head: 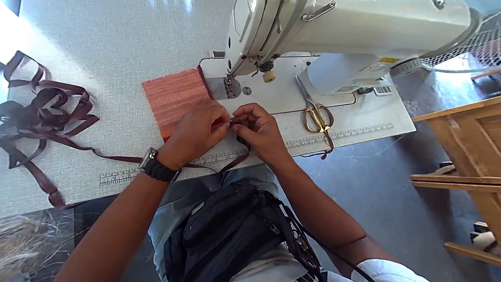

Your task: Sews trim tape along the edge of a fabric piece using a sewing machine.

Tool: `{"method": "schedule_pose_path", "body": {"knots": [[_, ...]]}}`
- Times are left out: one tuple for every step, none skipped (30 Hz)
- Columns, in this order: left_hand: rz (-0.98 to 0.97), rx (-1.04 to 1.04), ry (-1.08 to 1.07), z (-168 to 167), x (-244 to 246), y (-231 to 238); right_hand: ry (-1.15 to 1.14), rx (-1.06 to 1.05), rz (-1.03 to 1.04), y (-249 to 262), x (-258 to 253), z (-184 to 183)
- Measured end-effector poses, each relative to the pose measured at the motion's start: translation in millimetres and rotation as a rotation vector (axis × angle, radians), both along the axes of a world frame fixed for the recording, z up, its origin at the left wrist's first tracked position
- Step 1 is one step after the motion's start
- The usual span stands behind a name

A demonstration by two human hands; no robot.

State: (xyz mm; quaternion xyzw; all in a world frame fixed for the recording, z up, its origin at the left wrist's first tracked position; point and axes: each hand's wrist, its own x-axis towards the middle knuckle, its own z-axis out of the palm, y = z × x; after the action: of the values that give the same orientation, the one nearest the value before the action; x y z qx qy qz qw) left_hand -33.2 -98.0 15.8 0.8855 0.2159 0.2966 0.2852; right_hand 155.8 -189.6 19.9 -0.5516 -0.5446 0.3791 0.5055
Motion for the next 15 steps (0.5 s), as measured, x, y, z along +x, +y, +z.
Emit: {"method": "schedule_pose_path", "body": {"knots": [[0.002, 0.001, -0.001, -0.4, 0.0, -0.1, -0.001, -0.002, -0.009, 0.0, -0.8, 0.1], [0.003, -0.001, -0.002, -0.7, 0.1, -0.1, 0.001, -0.003, -0.017, -0.1, -1.4, 0.1], [0.005, -0.004, -0.004, -1.1, 0.3, -0.2, 0.004, -0.005, -0.022, -0.2, -1.8, -0.4], [0.007, -0.01, -0.005, -1.7, 0.6, -0.2, 0.009, -0.006, -0.023, -0.2, -2.0, -0.9], [0.01, -0.012, -0.007, -2.5, 0.7, 0.0, 0.01, -0.008, -0.027, -0.2, -2.3, -1.5], [0.012, -0.012, -0.011, -3.2, 0.7, 0.3, 0.009, -0.011, -0.031, -0.2, -2.4, -1.8], [0.012, -0.012, -0.013, -3.4, 0.6, 0.5, 0.005, -0.014, -0.033, 0.0, -2.4, -2.1], [0.011, -0.016, -0.011, -2.9, 0.4, 0.6, 0.0, -0.015, -0.033, 0.1, -2.6, -2.4], [0.011, -0.019, -0.011, -2.6, 0.2, 0.6, -0.006, -0.014, -0.033, 0.2, -2.7, -2.7], [0.012, -0.023, -0.012, -2.7, 0.0, 0.5, -0.012, -0.012, -0.032, 0.2, -2.8, -2.8], [0.013, -0.025, -0.012, -2.8, -0.1, 0.3, -0.018, -0.011, -0.035, 0.2, -3.3, -2.6], [0.014, -0.029, -0.014, -3.4, -0.1, 0.3, -0.023, -0.011, -0.039, 0.3, -3.7, -2.4], [0.017, -0.033, -0.016, -3.7, -0.2, 0.6, -0.025, -0.01, -0.043, 0.5, -4.1, -2.4], [0.02, -0.038, -0.021, -4.4, 0.0, 1.6, -0.025, -0.007, -0.041, 0.7, -4.3, -2.4], [0.025, -0.047, -0.023, -5.1, 0.8, 3.4, -0.024, 0.0, -0.034, 0.9, -4.1, -2.7]]}}
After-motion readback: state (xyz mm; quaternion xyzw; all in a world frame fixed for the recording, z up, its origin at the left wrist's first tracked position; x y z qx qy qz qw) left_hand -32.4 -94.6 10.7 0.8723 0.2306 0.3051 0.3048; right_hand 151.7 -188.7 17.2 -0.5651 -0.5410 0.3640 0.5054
